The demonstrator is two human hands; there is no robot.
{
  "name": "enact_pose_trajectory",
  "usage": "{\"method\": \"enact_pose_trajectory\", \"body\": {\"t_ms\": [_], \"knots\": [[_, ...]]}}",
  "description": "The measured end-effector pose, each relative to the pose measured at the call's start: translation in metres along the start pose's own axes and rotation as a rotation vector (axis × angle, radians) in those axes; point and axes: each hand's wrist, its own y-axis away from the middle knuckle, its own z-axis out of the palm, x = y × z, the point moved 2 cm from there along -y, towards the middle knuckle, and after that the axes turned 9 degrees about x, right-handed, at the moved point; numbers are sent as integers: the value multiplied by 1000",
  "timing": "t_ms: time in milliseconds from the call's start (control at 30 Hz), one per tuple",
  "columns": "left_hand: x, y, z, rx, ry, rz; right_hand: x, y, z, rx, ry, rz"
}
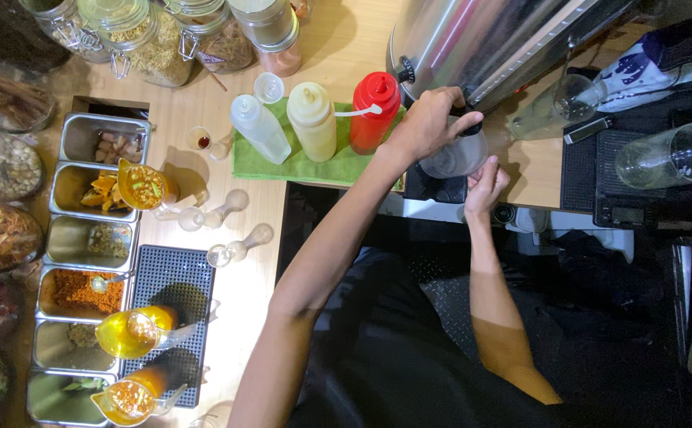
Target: The person prepares multiple drinks by adding various ingredients including garnishes and liquids from several containers into small pitchers and glasses at a bar counter.
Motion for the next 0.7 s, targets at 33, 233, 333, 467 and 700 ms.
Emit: {"method": "enact_pose_trajectory", "body": {"t_ms": [33,233,333,467,700], "knots": [[-2,0,2,4,61,-38,1,-1,0,-2,-10,20],[-4,5,8,9,98,-82,2,-1,-2,-20,-33,72],[-6,5,12,28,99,-24,1,-1,-2,-20,-36,59],[-5,6,12,85,87,52,-2,0,0,-7,-72,108],[15,3,3,72,-85,113,-6,1,1,-33,-55,119]]}}
